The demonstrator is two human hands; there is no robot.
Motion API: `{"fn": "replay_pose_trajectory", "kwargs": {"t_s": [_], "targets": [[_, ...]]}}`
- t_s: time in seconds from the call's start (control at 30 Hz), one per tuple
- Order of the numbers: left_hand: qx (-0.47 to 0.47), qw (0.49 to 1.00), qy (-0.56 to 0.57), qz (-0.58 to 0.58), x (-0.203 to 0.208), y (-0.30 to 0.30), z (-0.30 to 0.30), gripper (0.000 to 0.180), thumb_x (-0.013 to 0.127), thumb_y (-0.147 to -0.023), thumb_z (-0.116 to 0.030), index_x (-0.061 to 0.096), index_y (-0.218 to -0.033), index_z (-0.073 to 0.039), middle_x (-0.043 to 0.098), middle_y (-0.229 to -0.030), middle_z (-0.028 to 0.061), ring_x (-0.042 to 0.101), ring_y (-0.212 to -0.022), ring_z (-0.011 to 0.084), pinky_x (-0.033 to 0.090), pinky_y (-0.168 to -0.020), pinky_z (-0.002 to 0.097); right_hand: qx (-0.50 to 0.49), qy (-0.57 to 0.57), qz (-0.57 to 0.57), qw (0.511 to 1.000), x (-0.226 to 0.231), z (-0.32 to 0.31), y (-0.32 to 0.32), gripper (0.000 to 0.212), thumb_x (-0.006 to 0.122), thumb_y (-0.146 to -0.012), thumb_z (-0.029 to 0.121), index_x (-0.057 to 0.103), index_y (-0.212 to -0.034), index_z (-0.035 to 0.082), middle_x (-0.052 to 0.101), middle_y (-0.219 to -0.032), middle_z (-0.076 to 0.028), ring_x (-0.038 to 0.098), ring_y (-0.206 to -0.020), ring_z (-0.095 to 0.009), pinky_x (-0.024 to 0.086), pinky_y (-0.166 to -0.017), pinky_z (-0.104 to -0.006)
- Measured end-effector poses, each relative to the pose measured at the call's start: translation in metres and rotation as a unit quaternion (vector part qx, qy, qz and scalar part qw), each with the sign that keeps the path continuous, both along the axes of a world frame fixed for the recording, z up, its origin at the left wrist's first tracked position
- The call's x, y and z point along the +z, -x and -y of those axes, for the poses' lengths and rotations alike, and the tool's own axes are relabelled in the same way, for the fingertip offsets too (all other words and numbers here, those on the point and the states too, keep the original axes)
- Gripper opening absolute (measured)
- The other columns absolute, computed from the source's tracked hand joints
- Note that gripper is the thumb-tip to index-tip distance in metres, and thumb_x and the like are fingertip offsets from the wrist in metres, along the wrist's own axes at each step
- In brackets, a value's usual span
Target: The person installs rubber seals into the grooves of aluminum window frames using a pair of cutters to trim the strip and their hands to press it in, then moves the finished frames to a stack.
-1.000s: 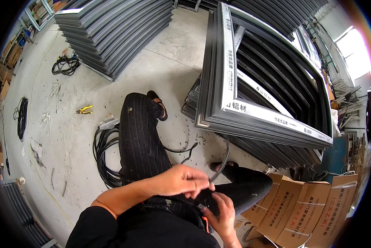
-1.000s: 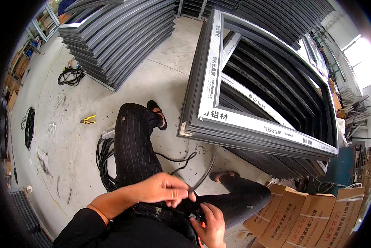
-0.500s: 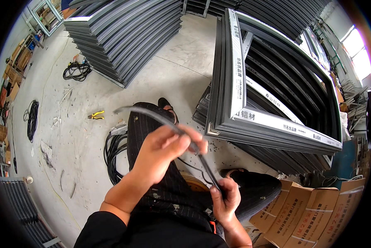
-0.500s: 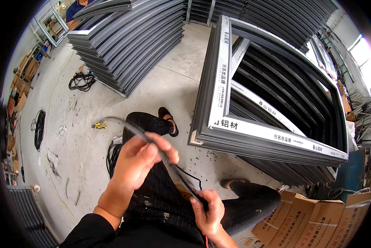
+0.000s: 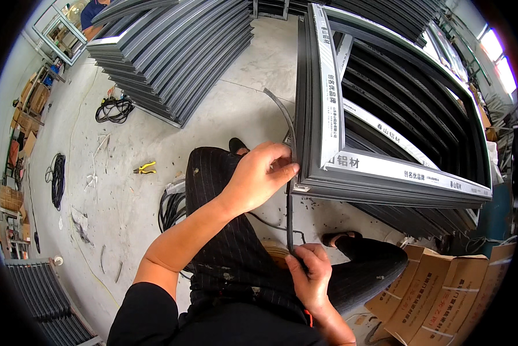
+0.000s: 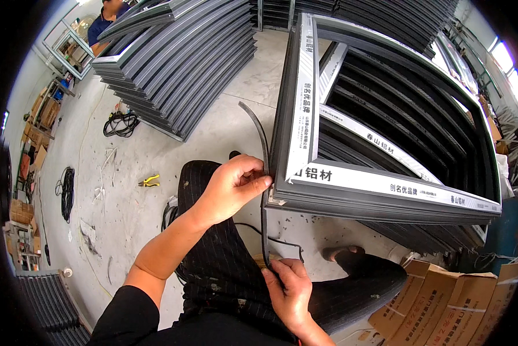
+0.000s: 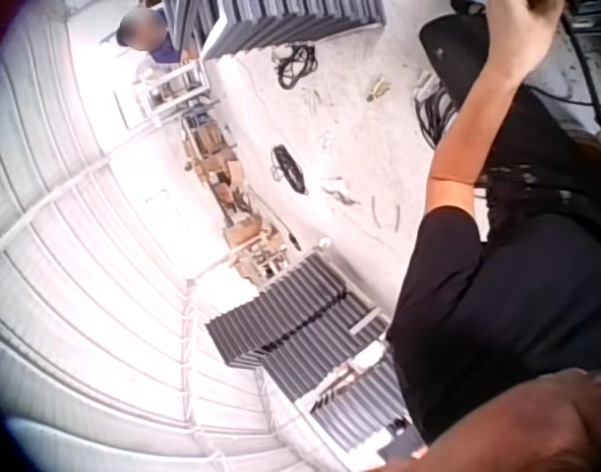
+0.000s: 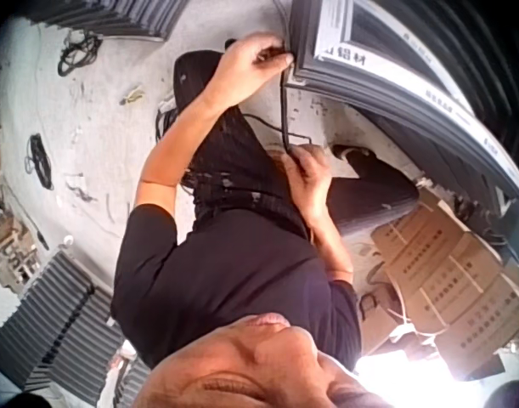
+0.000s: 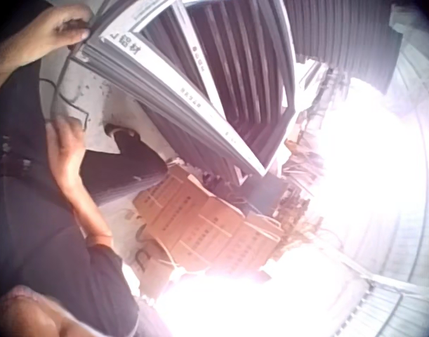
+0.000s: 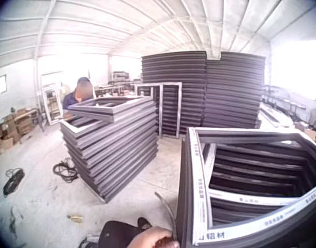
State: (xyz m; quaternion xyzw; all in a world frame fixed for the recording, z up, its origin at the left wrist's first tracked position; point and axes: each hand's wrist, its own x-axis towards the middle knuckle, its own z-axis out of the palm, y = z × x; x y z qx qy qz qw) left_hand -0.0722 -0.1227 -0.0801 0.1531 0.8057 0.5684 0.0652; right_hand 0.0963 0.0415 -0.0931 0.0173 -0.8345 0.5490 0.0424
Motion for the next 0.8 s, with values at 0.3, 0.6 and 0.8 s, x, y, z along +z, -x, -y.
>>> {"fn": "replay_pose_trajectory", "kwargs": {"t_s": [0.3,0.6,0.8], "targets": [[0.047,0.996,-0.073,-0.009,-0.006,0.000,-0.008,0.021,0.068,-0.082,-0.011,0.058,-0.094,0.002,0.056,-0.080,0.0077,0.057,-0.070,0.0156,0.047,-0.064,0.0288,0.022,0.019,0.004,1.000,-0.003,0.004,0.005,0.016,0.069,-0.077,0.000,0.063,-0.092,-0.003,0.059,-0.085,-0.012,0.057,-0.072,-0.022,0.045,-0.063,-0.0296],[-0.041,0.958,-0.133,0.250,-0.003,0.010,0.002,0.028,0.062,-0.090,-0.028,0.059,-0.085,-0.001,0.058,-0.070,0.0006,0.055,-0.063,0.0082,0.045,-0.055,0.0228,0.014,0.009,-0.006,1.000,-0.006,0.006,0.003,0.015,0.068,-0.078,0.000,0.064,-0.092,-0.003,0.059,-0.083,-0.012,0.057,-0.072,-0.024,0.045,-0.063,-0.0301],[-0.020,0.953,-0.177,0.243,-0.003,-0.003,-0.004,0.028,0.062,-0.091,-0.028,0.054,-0.082,-0.003,0.053,-0.070,-0.0009,0.052,-0.062,0.0076,0.044,-0.054,0.0229,0.017,-0.004,-0.008,1.000,-0.001,0.007,0.000,0.017,0.068,-0.077,0.001,0.064,-0.094,-0.003,0.059,-0.082,-0.012,0.057,-0.071,-0.024,0.045,-0.062,-0.0302]]}}
